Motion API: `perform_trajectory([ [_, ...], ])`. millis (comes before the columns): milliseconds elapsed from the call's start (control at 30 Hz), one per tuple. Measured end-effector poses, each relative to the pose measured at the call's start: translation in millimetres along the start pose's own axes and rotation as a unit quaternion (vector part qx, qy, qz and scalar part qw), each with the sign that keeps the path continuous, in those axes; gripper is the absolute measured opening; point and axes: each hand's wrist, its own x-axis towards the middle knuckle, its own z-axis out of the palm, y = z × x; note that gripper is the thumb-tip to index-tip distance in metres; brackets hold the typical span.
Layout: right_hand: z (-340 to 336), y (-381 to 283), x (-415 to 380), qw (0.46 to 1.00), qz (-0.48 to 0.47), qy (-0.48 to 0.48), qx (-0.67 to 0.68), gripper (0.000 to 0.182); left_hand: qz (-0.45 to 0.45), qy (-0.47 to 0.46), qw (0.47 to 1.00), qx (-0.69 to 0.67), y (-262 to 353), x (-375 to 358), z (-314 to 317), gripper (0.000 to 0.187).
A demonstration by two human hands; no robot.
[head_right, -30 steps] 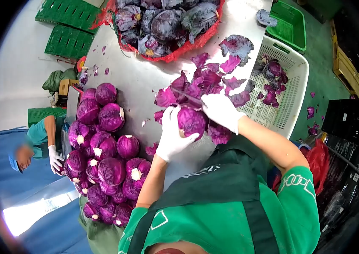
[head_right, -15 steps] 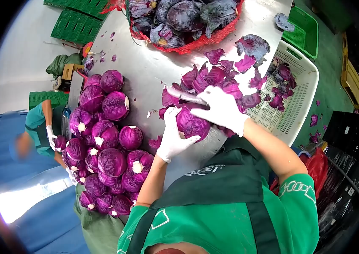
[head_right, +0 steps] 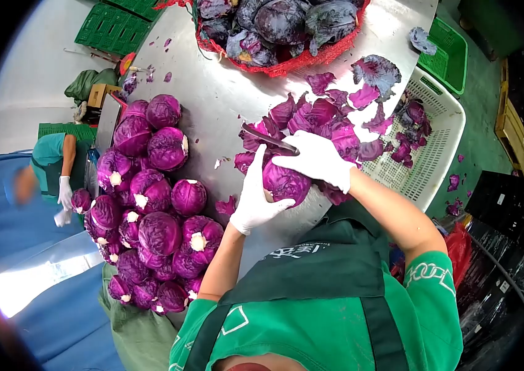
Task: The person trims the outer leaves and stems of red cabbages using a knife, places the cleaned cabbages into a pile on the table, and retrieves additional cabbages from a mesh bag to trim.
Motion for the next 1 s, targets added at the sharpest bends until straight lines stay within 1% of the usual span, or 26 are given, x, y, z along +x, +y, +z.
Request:
perform_trajectory([
  [67, -1, 10, 15, 0.996, 0.049, -0.056, 0.046, 0.058, -0.006, -0.013, 1.0, 0.016, -1, 0, -2, 0.124],
  [100, -6, 6, 22, 0.995, 0.064, -0.08, -0.003, 0.067, -0.006, -0.008, 1.0, 0.026, 1, 0, -1, 0.123],
  [133, -1, 12, 25, 0.998, 0.032, -0.053, 0.012, 0.072, -0.008, -0.007, 1.0, 0.023, -1, -1, 1, 0.123],
  [200, 4, 20, 39, 0.991, 0.057, -0.105, 0.069, 0.071, 0.046, 0.017, 0.998, 0.043, -6, -2, 6, 0.122],
  [233, -17, -5, 45, 0.968, 0.103, -0.197, 0.114, 0.071, 0.034, 0.004, 0.998, 0.051, 1, 0, 2, 0.117],
  [267, -16, -5, 48, 0.968, 0.102, -0.198, 0.112, 0.071, 0.034, 0.006, 0.998, 0.05, 0, 0, 3, 0.117],
  [333, -9, -2, 50, 0.979, 0.053, -0.195, 0.016, 0.069, 0.014, 0.022, 0.999, 0.038, -3, -1, 5, 0.111],
  [367, 6, 12, 45, 0.995, -0.009, -0.102, 0.019, 0.054, 0.014, 0.022, 0.999, 0.035, -3, -2, 6, 0.111],
  [400, 5, 13, 48, 0.995, -0.008, -0.103, 0.018, 0.054, 0.022, 0.025, 0.998, 0.051, -3, -2, 6, 0.109],
  [467, 1, 16, 56, 0.991, -0.017, -0.129, -0.034, 0.056, 0.029, 0.028, 0.997, 0.065, -1, -1, 6, 0.106],
  [500, -2, 1, 53, 0.992, -0.02, -0.093, -0.089, 0.045, 0.036, 0.034, 0.996, 0.076, 1, 0, 7, 0.107],
  [533, 1, 2, 52, 0.992, -0.018, -0.094, -0.088, 0.045, 0.042, 0.039, 0.995, 0.086, 3, 0, 8, 0.108],
  [567, 6, 4, 52, 0.982, -0.106, -0.047, -0.147, 0.039, 0.018, 0.036, 0.998, 0.055, 6, -1, 10, 0.108],
  [600, 12, 7, 52, 0.96, -0.191, 0.001, -0.204, 0.033, 0.017, 0.034, 0.998, 0.055, 4, -2, 11, 0.108],
  [667, 16, 16, 54, 0.959, -0.191, 0.007, -0.21, 0.031, 0.062, 0.051, 0.993, 0.083, 0, -3, 15, 0.107],
  [733, 11, 23, 63, 0.953, -0.197, 0.019, -0.229, 0.027, 0.068, 0.056, 0.993, 0.083, -1, 2, 15, 0.105],
  [767, 11, 26, 68, 0.958, -0.168, 0.003, -0.234, 0.027, 0.058, 0.053, 0.994, 0.073, -4, 2, 17, 0.104],
  [800, 11, 28, 71, 0.969, -0.114, -0.031, -0.218, 0.028, 0.049, 0.05, 0.996, 0.062, -4, 2, 19, 0.102],
  [833, 11, 34, 72, 0.969, -0.121, -0.016, -0.213, 0.029, 0.053, 0.056, 0.995, 0.064, -1, 5, 18, 0.097],
  [867, 13, 41, 73, 0.97, -0.128, 0.001, -0.209, 0.029, 0.062, 0.057, 0.994, 0.065, 0, 7, 17, 0.097],
  [933, 13, 43, 73, 0.966, -0.153, 0.032, -0.208, 0.029, 0.039, 0.031, 0.995, 0.09, 2, 8, 15, 0.096],
  [967, 10, 47, 72, 0.962, -0.134, 0.026, -0.237, 0.028, 0.051, 0.02, 0.993, 0.106, 2, 8, 14, 0.095],
  [1000, 7, 65, 76, 0.952, -0.123, 0.005, -0.279, 0.026, 0.066, 0.008, 0.991, 0.115, 3, 7, 13, 0.095],
])
